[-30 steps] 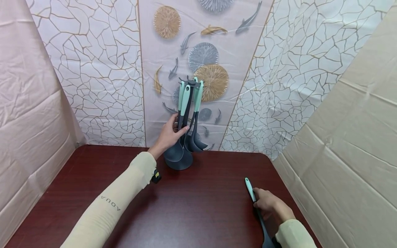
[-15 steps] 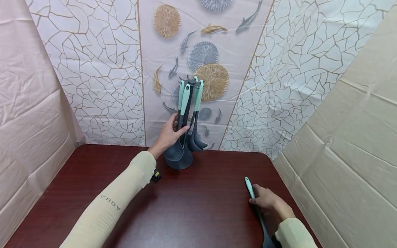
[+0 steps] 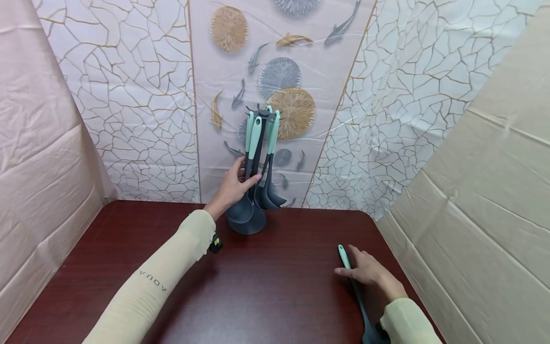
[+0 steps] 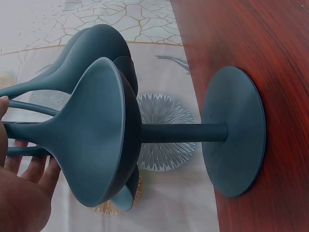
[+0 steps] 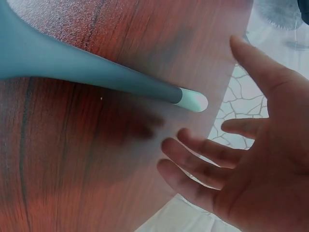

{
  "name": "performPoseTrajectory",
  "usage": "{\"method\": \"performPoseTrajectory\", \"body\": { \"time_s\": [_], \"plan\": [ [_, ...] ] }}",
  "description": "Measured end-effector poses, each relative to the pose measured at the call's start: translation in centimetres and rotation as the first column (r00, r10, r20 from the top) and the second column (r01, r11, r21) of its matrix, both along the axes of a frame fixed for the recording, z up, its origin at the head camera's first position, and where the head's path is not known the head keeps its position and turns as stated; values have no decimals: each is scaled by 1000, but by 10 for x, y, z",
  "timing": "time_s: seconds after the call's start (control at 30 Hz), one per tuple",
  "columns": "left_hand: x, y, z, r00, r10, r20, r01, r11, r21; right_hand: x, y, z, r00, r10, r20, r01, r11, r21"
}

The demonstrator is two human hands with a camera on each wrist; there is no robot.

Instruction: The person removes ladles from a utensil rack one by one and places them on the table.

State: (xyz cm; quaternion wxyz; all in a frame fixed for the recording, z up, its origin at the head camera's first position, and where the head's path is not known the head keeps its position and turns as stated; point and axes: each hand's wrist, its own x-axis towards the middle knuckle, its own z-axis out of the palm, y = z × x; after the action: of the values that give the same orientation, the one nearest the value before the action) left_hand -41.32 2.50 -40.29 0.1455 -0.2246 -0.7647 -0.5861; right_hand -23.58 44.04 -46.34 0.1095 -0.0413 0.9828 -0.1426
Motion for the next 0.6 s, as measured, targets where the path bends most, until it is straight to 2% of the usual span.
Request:
{"method": "performPoseTrajectory", "body": {
  "time_s": [0.23, 0.47, 0.6],
  "plan": [
    [1, -1, 0, 1000, 3, -7, -3, 1000, -10, 2, -7, -1, 996, 0, -94, 7, 998, 69],
    [0, -1, -1, 1000, 1, 0, -1, 1000, -8, 3, -16, 0, 966, 32, -256, 7, 989, 150],
    [0, -1, -1, 1000, 5, 8, -5, 1000, -10, 1, -19, 3, 958, 37, -286, 5, 990, 143]
  ]
}}
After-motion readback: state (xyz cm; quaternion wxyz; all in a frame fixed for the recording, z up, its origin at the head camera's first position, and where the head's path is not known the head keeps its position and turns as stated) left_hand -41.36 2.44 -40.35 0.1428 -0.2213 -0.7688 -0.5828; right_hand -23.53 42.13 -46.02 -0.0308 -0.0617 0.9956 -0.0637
